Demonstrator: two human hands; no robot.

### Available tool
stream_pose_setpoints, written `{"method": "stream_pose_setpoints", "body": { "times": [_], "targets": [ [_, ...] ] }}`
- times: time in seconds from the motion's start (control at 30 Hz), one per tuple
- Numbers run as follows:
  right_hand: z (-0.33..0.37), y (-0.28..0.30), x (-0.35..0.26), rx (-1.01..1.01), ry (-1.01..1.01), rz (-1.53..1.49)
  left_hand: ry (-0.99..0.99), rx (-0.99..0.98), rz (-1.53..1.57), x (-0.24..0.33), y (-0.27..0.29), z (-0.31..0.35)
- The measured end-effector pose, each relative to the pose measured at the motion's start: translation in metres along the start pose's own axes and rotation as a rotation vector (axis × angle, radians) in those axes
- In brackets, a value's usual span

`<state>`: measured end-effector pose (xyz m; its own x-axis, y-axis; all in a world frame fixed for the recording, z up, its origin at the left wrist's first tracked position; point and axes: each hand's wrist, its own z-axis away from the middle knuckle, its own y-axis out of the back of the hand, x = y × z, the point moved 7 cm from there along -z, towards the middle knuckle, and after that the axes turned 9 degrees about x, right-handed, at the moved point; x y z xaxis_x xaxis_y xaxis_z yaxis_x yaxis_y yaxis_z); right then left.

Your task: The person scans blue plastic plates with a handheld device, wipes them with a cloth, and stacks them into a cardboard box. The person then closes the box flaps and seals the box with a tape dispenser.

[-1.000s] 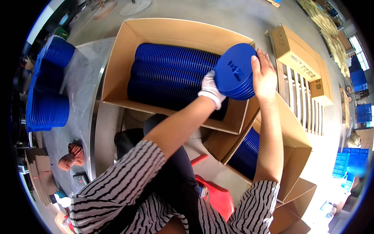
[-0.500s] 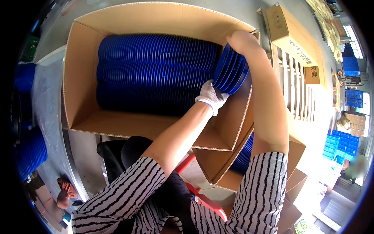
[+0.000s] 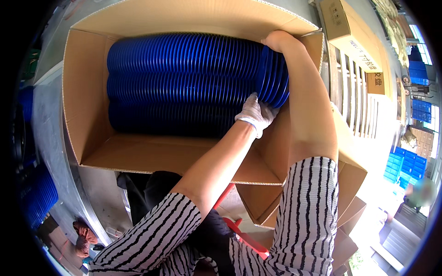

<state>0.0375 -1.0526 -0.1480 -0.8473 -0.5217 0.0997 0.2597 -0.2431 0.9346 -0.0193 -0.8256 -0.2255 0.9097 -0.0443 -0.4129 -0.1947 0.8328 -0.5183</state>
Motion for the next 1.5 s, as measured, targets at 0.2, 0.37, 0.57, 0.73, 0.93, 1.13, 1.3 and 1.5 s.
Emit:
{"method": "stream_pose_setpoints", "body": {
  "times": [0.2, 0.37, 0.57, 0.73, 0.93, 1.13, 1.3, 1.5],
  "targets": [
    [0.001, -0.001, -0.006, 0.022, 0.125, -0.095, 0.020, 0.041, -0.016, -0.002, 0.007, -0.009],
    [-0.004, -0.012, -0.007, -0.006, 0.040, -0.091, 0.063, -0.101, 0.045, -0.003, 0.003, -0.017],
    [0.004, 0.000, -0.003, -0.059, -0.055, -0.175, 0.039, 0.125, 0.073, 0.000, 0.004, -0.007],
    [0.043, 0.016, -0.019, -0.128, -0.187, -0.198, 0.005, 0.112, 0.066, 0.006, 0.020, -0.025],
    [0.122, 0.056, -0.011, 0.265, -0.167, -0.290, -0.124, 0.210, -0.223, -0.025, 0.007, 0.025],
    [0.208, 0.081, 0.013, 0.549, -0.289, -0.716, -0.619, 0.274, -1.301, -0.025, 0.011, 0.019],
    [0.267, 0.103, 0.026, 0.854, -0.162, -0.979, -0.408, -0.085, -0.483, -0.031, -0.011, 0.035],
    [0.343, 0.074, 0.052, 0.991, -0.477, -1.908, -0.413, -0.458, -0.517, -0.020, -0.084, 0.188]
  ]
}}
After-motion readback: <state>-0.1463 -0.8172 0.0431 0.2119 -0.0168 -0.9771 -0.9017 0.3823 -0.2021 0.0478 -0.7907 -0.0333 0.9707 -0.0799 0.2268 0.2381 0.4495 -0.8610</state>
